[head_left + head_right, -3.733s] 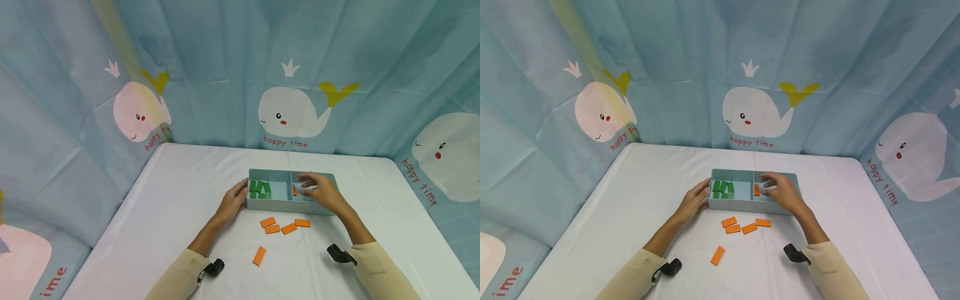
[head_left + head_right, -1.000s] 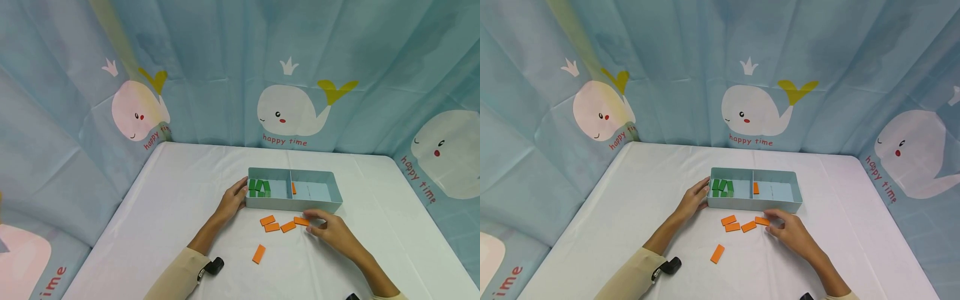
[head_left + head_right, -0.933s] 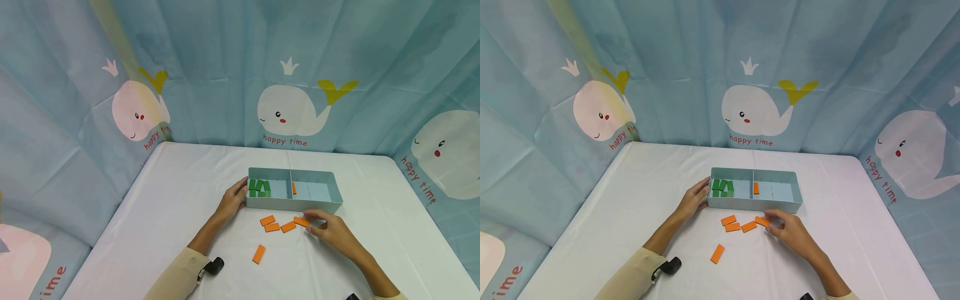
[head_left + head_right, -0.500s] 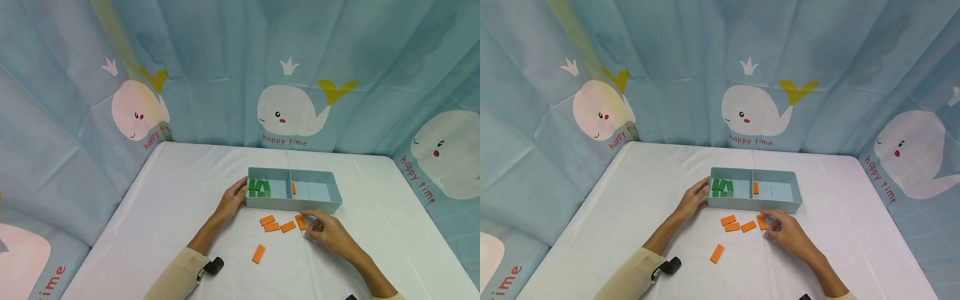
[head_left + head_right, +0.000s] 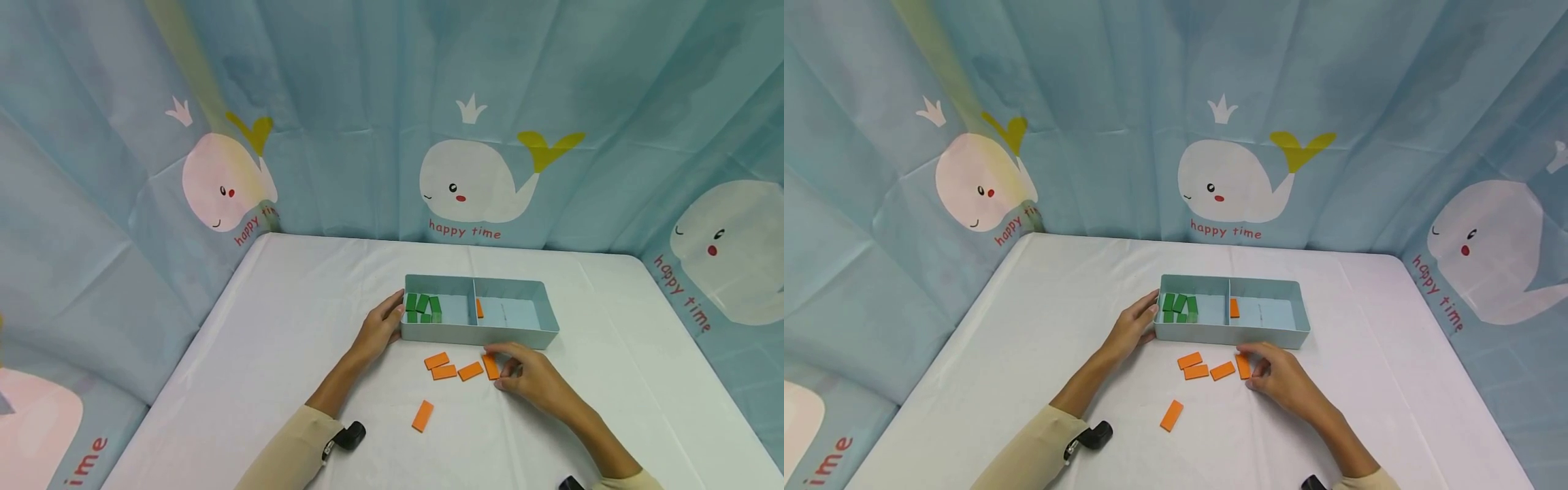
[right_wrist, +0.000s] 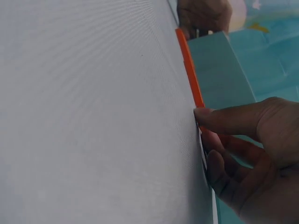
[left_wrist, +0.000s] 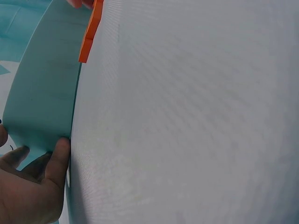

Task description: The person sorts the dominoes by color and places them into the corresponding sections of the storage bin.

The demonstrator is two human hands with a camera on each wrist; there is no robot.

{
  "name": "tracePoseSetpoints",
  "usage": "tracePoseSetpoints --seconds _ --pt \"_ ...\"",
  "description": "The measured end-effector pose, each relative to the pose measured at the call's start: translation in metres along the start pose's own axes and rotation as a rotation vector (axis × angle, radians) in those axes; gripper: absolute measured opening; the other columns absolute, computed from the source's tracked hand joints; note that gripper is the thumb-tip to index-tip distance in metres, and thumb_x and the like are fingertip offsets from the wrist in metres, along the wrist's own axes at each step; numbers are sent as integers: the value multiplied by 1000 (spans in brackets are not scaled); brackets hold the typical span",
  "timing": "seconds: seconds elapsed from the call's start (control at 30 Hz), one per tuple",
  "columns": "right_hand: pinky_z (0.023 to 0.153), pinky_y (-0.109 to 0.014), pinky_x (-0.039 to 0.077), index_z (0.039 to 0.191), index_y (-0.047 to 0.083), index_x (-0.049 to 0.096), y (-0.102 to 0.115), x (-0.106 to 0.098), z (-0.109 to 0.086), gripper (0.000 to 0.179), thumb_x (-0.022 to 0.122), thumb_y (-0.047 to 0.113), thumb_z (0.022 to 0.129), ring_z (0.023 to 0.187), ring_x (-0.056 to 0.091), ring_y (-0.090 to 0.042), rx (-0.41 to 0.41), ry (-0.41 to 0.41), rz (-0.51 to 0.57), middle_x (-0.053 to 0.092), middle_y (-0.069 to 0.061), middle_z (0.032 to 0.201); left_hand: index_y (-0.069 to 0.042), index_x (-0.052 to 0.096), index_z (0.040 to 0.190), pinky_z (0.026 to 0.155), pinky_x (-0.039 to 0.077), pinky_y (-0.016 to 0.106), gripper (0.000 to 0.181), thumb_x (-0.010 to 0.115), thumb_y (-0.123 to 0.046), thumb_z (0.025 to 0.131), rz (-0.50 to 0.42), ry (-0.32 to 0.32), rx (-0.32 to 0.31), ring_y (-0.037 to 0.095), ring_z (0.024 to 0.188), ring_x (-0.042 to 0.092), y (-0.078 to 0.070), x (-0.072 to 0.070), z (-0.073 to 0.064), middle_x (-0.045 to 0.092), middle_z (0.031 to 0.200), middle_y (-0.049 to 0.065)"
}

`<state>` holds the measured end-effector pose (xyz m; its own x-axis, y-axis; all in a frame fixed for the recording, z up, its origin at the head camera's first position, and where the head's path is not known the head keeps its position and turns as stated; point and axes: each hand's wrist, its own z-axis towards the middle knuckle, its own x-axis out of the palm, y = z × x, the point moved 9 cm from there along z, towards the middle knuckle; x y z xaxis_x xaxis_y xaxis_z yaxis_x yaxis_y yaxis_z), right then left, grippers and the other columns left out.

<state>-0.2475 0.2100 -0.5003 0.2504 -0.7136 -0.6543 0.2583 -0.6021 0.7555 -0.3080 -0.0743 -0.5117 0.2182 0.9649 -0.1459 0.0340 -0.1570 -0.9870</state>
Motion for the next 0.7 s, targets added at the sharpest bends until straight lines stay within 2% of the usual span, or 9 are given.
tracePoseSetpoints --seconds 0.17,0.43,0.7 --pt "71 -21 54 131 11 73 2 0 -1 55 88 -4 80 81 62 -7 -16 -6 8 72 -1 113 -20 33 168 112 50 54 57 46 -36 115 -3 1 -2 33 158 32 1 0 0 33 173 5" --pt "75 -24 58 134 11 72 6 -4 -6 56 91 3 82 90 67 -11 -44 -41 -4 73 0 117 -17 32 168 112 50 55 57 46 -34 116 -2 6 7 35 158 32 0 1 0 32 173 8" --pt "76 -25 61 136 8 69 15 -10 -9 59 87 -6 81 96 71 -13 -87 -83 23 72 -3 124 -24 35 168 112 51 56 56 47 -37 115 11 -13 -11 34 158 34 1 0 0 33 173 4"
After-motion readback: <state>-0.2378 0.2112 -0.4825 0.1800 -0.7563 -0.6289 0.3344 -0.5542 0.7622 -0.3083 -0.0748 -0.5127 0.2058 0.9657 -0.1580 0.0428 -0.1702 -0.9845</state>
